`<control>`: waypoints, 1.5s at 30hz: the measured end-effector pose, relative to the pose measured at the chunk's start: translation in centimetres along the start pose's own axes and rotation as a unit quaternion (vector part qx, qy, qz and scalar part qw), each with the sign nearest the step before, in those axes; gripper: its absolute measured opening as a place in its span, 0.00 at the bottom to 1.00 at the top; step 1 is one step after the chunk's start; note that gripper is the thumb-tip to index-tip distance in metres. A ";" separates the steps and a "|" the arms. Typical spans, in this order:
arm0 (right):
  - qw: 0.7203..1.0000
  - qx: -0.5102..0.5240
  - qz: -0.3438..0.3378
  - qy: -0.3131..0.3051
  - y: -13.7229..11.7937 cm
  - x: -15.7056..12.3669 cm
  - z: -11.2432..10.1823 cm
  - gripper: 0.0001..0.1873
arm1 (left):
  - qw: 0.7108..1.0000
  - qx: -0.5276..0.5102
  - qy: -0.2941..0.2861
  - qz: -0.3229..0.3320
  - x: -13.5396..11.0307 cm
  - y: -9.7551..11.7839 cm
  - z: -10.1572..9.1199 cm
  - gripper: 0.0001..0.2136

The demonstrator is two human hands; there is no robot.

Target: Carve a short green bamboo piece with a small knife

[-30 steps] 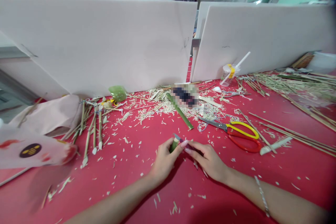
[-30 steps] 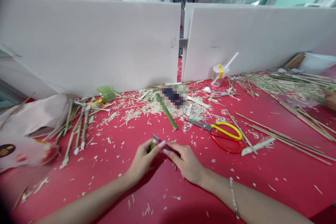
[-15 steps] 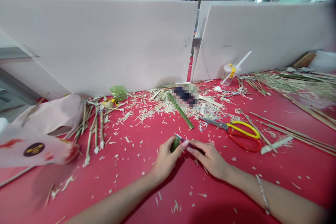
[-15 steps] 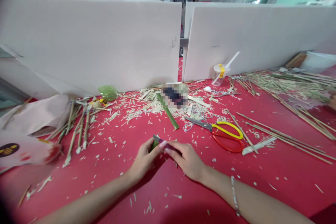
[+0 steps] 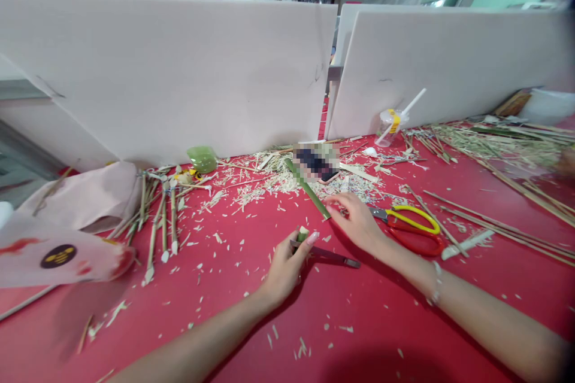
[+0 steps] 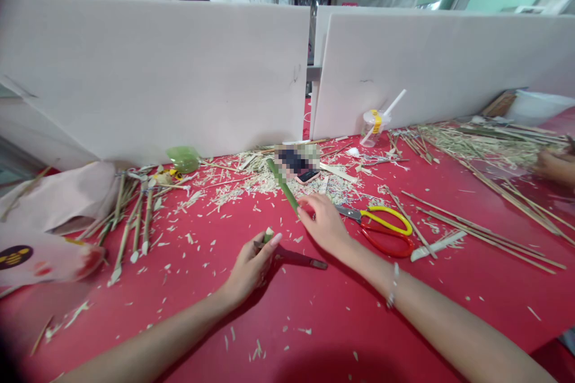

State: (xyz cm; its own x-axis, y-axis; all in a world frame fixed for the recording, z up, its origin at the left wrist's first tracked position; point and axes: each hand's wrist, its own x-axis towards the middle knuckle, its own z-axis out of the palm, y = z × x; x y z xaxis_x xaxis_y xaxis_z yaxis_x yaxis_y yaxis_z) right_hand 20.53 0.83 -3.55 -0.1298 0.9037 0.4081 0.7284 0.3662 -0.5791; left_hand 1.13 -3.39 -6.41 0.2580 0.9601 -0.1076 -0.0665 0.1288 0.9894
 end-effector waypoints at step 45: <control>0.960 -0.254 0.061 -0.105 6.8 15.8 4.2 0.58 | 0.998 0.061 -0.014 -0.026 -0.5 1.3 0.1 0.21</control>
State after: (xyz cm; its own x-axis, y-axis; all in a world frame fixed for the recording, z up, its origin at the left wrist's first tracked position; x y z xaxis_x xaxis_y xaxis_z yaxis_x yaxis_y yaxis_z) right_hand 20.60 18.54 -3.95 -0.1170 0.9771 0.1777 0.9737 0.1481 -0.1733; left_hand 1.07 -3.70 -5.02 0.2854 0.9454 -0.1572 0.0655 0.1444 0.9873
